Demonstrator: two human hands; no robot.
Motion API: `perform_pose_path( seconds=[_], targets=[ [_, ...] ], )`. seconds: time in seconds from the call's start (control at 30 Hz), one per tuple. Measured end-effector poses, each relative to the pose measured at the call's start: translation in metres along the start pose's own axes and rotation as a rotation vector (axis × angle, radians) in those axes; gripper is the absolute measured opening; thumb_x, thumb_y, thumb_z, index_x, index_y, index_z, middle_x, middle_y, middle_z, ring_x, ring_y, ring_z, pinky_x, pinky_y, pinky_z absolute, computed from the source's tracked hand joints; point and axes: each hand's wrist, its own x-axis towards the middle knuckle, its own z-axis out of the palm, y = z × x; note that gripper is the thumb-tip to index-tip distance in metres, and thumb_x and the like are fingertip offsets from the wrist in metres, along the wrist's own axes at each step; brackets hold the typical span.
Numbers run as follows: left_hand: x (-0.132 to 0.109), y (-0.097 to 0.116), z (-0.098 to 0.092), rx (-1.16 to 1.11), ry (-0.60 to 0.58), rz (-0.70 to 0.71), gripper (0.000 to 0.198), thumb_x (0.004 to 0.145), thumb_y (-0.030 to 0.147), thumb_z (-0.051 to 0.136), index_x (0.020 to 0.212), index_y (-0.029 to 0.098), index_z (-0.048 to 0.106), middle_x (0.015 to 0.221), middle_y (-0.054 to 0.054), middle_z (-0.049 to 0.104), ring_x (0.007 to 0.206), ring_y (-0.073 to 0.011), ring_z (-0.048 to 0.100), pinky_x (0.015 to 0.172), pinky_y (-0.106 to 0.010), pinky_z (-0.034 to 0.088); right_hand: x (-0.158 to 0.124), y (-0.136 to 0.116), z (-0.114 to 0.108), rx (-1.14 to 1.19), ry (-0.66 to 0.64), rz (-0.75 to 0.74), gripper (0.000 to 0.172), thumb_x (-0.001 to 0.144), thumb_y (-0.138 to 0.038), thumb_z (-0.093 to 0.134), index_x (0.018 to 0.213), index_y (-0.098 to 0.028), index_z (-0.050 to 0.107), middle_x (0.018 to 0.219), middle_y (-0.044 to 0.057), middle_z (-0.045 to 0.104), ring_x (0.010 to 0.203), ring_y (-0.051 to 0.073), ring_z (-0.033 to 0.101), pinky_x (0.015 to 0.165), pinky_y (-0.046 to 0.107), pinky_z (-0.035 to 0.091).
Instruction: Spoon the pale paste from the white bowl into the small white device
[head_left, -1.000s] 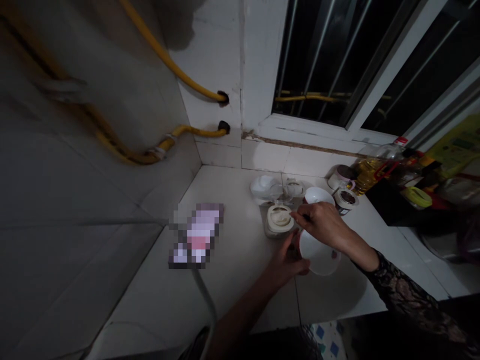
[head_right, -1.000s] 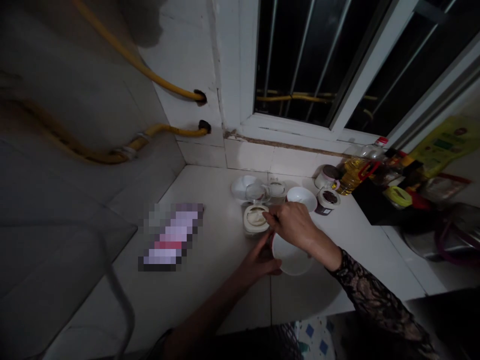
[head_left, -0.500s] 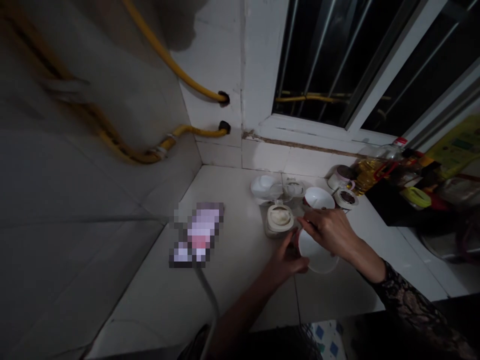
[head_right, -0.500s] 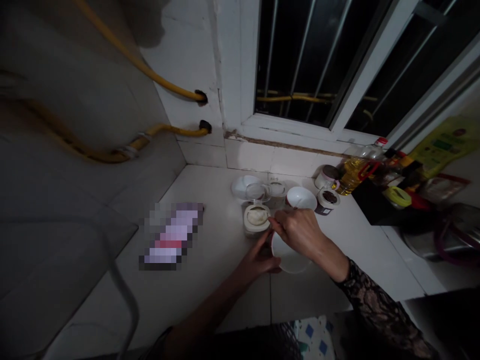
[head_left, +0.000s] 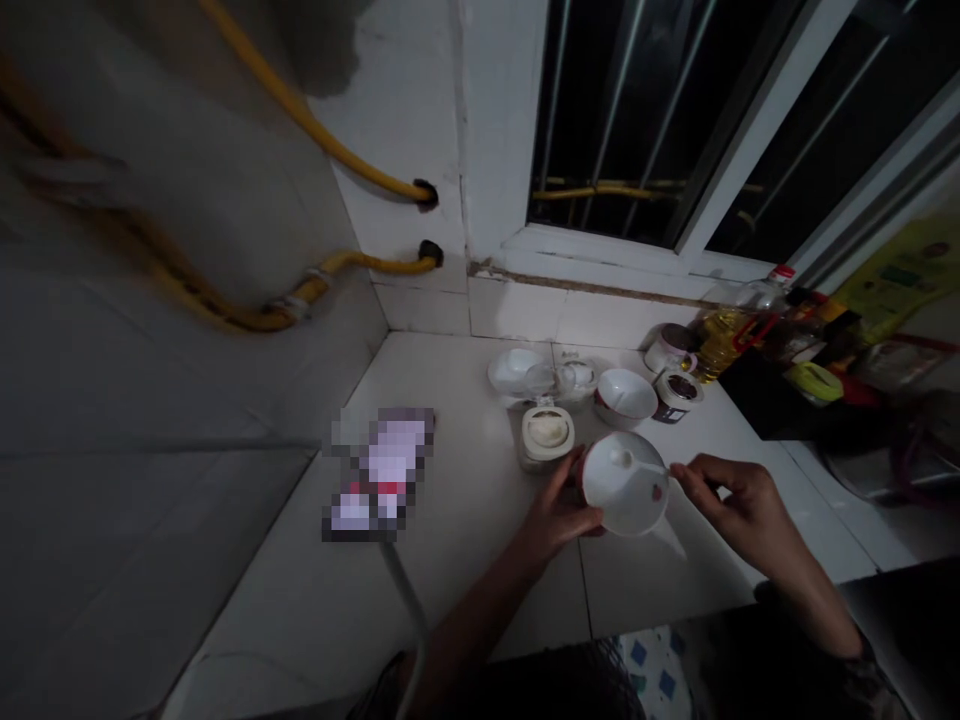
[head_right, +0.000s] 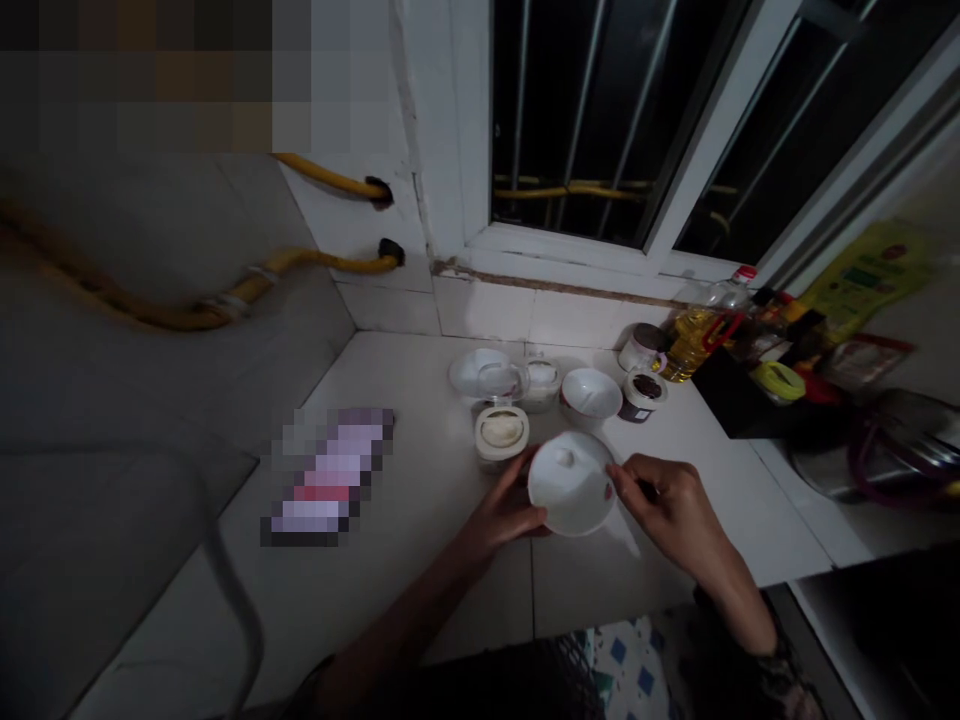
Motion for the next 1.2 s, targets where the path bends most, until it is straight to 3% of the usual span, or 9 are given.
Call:
perform_pose_path(
  seconds=[0.13,0.27,0.37,0.53,0.73,1.03,1.2],
  targets=[
    [-0.004,-0.001,0.004,0.107,-0.025,0.086,0.1,0.054,0.033,0.085,0.144,0.031,0.041,0.138,-0.01,0.049,0.087,-0.0188,0.064,0.066,-0.026,0.056,-0.024,0.0,0.002,-0.296,0.011,-0.1,0.045,0.099,-0.04,0.042,0.064,-0.018,0.059,0.05,-0.001,0.055,0.044,0.009,0.049,0.049,0.023,0.032],
    [-0.01,0.004,0.008,0.193,-0.071,0.148,0.09,0.063,0.029,0.08,0.144,0.029,0.041,0.142,-0.011,0.046,0.097,-0.02,0.062,0.072,-0.025,0.056,-0.025,-0.003,0.014,-0.486,0.014,-0.27,0.05,0.103,-0.033,0.033,0.061,-0.018,0.056,0.052,0.0,0.058,0.045,0.01,0.052,0.053,0.025,0.031],
    [-0.012,0.01,0.01,0.23,-0.077,0.151,0.091,0.064,0.026,0.078,0.146,0.026,0.038,0.144,-0.013,0.045,0.099,-0.0195,0.061,0.075,-0.024,0.056,-0.023,-0.007,0.016,-0.55,0.089,-0.278,0.046,0.102,-0.03,0.037,0.064,-0.018,0.058,0.053,0.0,0.059,0.046,0.01,0.053,0.054,0.026,0.03],
    [-0.011,0.013,0.01,0.286,-0.035,0.173,0.09,0.064,0.024,0.076,0.146,0.026,0.038,0.146,-0.012,0.044,0.1,-0.0192,0.061,0.071,-0.021,0.055,-0.02,-0.012,0.025,-0.559,0.162,-0.38,0.046,0.101,-0.023,0.038,0.06,-0.018,0.056,0.049,-0.001,0.056,0.043,0.01,0.048,0.053,0.028,0.027],
    [-0.01,0.011,0.008,0.298,-0.01,0.197,0.085,0.066,0.022,0.075,0.144,0.028,0.042,0.15,-0.009,0.04,0.104,-0.0204,0.06,0.073,-0.021,0.055,-0.019,-0.014,0.039,-0.565,0.208,-0.379,0.04,0.099,-0.02,0.045,0.061,-0.019,0.057,0.051,-0.001,0.057,0.045,0.011,0.048,0.053,0.029,0.029],
    [-0.013,0.017,0.008,0.268,0.019,0.176,0.094,0.065,0.028,0.078,0.148,0.026,0.034,0.146,-0.012,0.045,0.104,-0.0221,0.062,0.075,-0.024,0.057,-0.027,0.017,0.029,-0.697,0.348,-0.401,0.035,0.094,-0.02,0.056,0.059,-0.019,0.055,0.052,-0.001,0.057,0.048,0.01,0.046,0.056,0.027,0.032],
    [-0.016,0.023,0.01,0.27,0.027,0.18,0.098,0.064,0.027,0.078,0.149,0.026,0.03,0.146,-0.012,0.045,0.107,-0.0227,0.061,0.075,-0.023,0.057,-0.044,0.015,0.034,-0.606,0.245,-0.419,0.037,0.096,-0.019,0.052,0.059,-0.019,0.055,0.051,-0.002,0.054,0.048,0.01,0.045,0.056,0.027,0.033]
  ],
)
